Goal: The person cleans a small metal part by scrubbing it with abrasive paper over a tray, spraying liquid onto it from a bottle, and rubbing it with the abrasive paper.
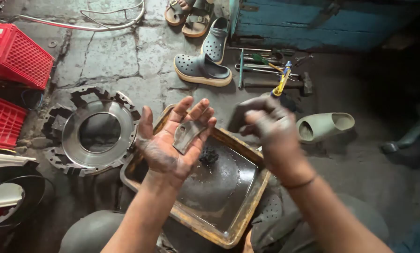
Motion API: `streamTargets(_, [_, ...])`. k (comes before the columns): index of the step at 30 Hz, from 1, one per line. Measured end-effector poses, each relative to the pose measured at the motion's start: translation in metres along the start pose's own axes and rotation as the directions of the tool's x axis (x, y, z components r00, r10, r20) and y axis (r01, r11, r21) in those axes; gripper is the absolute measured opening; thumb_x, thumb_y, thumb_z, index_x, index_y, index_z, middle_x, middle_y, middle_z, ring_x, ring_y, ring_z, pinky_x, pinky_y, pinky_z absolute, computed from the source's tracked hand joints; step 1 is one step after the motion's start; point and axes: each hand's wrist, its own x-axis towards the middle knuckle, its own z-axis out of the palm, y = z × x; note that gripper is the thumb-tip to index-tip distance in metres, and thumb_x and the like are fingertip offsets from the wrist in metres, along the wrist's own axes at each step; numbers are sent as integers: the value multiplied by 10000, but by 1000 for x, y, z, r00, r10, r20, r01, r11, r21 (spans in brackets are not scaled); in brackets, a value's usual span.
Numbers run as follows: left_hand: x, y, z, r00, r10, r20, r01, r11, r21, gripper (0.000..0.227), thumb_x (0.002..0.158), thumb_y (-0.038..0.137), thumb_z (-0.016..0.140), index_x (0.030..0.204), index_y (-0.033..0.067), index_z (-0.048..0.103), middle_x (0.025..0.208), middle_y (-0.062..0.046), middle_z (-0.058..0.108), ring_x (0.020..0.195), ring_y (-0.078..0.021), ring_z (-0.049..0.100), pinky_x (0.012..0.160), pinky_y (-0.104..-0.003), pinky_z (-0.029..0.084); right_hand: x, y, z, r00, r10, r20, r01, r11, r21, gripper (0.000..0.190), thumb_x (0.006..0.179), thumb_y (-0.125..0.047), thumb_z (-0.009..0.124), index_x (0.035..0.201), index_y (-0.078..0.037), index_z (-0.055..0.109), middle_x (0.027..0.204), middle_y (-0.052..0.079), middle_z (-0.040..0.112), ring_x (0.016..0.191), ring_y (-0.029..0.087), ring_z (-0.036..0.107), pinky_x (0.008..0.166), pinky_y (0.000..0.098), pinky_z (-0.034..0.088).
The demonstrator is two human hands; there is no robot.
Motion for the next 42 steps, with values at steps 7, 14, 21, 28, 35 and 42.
streamTargets(7, [-7, -1, 3, 992, -39, 118, 31, 997, 69, 830, 862, 679, 580, 1359, 15, 555, 1394, -291, 580, 1322, -405, 532, 1164, -533, 396, -42, 27, 58, 665, -543, 513, 735, 355, -578, 301, 791, -38, 752, 1085, -92, 718, 1059, 123, 689, 1006, 318, 686, 932, 413, 563])
streamTargets(14, [-9, -2, -3, 984, -27, 178, 1, 989, 146, 881, 892, 694, 555, 1450, 15, 501, 1510, -319, 490, 1415, -402, 476, 1206, -501, 376, -30, 27, 51, 675, -500, 542, 722, 298, -625, 313, 811, -48, 766, 1118, -73, 708, 1084, 111, 697, 1019, 323, 692, 911, 419, 568])
streamTargets(21, [-8, -2, -4, 972, -76, 221, 50, 992, 119, 897, 907, 728, 499, 1502, 56, 491, 1534, -275, 481, 1441, -357, 464, 1216, -477, 357, -31, 22, 49, 654, -521, 548, 737, 277, -617, 329, 805, 3, 748, 1123, -72, 710, 1089, 125, 693, 998, 334, 698, 864, 413, 580])
streamTargets(28, [-7, -5, -6, 966, -90, 244, 76, 995, 67, 899, 917, 726, 506, 1506, 48, 486, 1526, -278, 490, 1434, -360, 467, 1219, -484, 372, -16, 22, 44, 681, -506, 529, 691, 204, -694, 356, 775, 8, 762, 1119, -68, 714, 1071, 123, 697, 990, 345, 688, 853, 429, 575])
streamTargets(35, [-8, 3, -3, 965, -89, 247, 63, 992, 112, 917, 914, 735, 512, 1512, 40, 495, 1546, -268, 499, 1420, -347, 480, 1190, -432, 366, -22, 22, 45, 620, -523, 585, 758, 208, -618, 353, 760, 1, 750, 1104, -69, 714, 1059, 127, 685, 993, 340, 688, 876, 432, 568])
streamTargets(42, [-7, -1, 2, 977, -66, 201, 49, 995, 86, 913, 885, 724, 529, 1465, 20, 505, 1476, -270, 523, 1370, -346, 515, 1193, -483, 393, -27, 28, 49, 607, -541, 582, 777, 251, -577, 332, 791, -8, 758, 1116, -56, 705, 1102, 121, 699, 1029, 327, 701, 928, 423, 579])
